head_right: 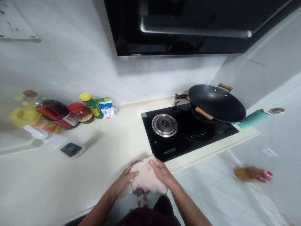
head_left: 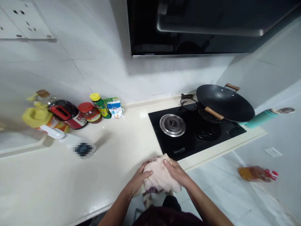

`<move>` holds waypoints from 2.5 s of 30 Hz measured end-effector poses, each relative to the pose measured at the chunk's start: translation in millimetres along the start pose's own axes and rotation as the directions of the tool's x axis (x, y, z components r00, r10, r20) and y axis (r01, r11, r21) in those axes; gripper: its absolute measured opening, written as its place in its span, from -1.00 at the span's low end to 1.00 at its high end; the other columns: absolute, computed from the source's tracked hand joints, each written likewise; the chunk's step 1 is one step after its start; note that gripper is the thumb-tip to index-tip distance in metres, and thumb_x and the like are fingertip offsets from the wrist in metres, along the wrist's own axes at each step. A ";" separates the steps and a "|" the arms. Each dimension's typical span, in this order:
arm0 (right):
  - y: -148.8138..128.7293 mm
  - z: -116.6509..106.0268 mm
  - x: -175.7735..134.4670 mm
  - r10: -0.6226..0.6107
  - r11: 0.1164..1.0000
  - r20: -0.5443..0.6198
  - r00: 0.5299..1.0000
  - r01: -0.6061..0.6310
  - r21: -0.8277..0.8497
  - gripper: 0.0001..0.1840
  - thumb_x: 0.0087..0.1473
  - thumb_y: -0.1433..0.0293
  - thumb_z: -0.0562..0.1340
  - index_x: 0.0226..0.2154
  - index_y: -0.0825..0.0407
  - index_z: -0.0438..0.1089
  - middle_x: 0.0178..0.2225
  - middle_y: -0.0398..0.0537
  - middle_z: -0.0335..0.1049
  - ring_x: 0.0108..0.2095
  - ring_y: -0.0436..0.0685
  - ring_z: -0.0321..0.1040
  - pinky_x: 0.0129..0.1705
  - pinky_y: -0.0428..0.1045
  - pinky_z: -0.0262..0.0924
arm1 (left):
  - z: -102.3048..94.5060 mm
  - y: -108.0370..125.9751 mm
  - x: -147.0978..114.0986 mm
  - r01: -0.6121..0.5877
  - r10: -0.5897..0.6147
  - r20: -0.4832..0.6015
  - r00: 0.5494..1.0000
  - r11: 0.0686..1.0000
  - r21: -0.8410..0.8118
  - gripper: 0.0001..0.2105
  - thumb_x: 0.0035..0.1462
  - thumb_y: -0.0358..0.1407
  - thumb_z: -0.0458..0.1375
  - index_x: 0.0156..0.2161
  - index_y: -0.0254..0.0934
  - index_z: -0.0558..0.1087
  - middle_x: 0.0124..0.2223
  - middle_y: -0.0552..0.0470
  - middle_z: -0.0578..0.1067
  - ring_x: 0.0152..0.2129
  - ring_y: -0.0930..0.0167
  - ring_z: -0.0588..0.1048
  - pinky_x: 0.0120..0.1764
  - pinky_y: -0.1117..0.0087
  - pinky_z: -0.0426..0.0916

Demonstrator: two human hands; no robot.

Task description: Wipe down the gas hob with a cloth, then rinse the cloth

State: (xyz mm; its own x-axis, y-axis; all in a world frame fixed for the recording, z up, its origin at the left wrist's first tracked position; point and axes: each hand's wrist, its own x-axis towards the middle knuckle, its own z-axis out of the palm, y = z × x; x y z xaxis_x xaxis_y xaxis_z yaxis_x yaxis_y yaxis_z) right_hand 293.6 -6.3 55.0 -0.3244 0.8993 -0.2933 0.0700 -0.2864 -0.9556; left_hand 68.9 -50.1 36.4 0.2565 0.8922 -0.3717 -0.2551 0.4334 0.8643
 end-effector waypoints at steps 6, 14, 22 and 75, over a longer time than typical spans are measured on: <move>3.6 -27.5 5.1 0.010 0.999 0.026 1.000 -0.011 0.047 -0.31 0.16 -0.24 0.23 -0.08 0.02 0.55 -0.14 0.04 0.62 -0.11 0.28 0.53 0.00 0.15 0.39 | 19.0 11.0 20.5 0.115 -0.107 -0.092 0.990 0.990 0.082 -0.49 -0.05 -0.03 0.42 -0.03 -0.31 0.57 -0.07 -0.13 0.65 -0.12 0.19 0.60 -0.02 0.21 0.48; 0.9 -138.8 87.8 -0.275 0.921 -0.453 0.848 0.098 -0.377 -0.29 0.15 -0.23 0.15 -0.09 0.03 0.54 -0.24 0.05 0.59 -0.24 0.25 0.51 -0.11 0.15 0.42 | 69.5 46.9 130.0 -0.071 0.267 -0.373 0.889 0.884 0.462 -0.47 0.15 -0.11 0.23 0.19 -0.27 0.41 0.09 -0.20 0.55 0.00 0.17 0.54 0.12 0.07 0.43; 53.4 -210.0 85.5 -0.509 0.780 -0.579 0.637 0.055 -0.624 -0.46 0.25 -0.03 0.08 -0.24 0.05 0.54 -0.13 0.28 0.49 -0.03 0.41 0.35 0.17 0.40 0.16 | 125.6 18.2 172.1 -0.216 0.356 0.136 0.925 0.197 0.956 -0.25 -0.03 -0.03 0.44 0.30 0.03 0.43 0.56 -0.12 -0.03 0.47 -0.22 -0.20 0.35 -0.41 -0.29; 129.5 -208.7 82.1 -0.711 0.290 -0.372 0.596 -0.233 -0.928 -0.64 0.38 0.25 0.04 0.10 0.05 0.31 0.12 0.25 0.34 0.26 0.49 0.18 0.21 0.39 0.12 | 91.0 166.1 459.3 0.318 0.395 -0.272 0.878 -0.055 0.947 -0.37 0.37 0.09 -0.12 0.45 -0.03 0.19 0.54 -0.21 0.04 0.42 -0.30 -0.03 0.27 -0.53 -0.25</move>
State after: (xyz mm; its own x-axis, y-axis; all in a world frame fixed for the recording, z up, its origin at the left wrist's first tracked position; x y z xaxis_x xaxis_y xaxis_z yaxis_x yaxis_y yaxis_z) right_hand 472.9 99.4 -99.1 0.1074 0.8629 0.4938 0.9716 0.0144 -0.2363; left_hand 229.1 420.2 40.1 -0.1289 0.9886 -0.0772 0.9780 0.1396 0.1551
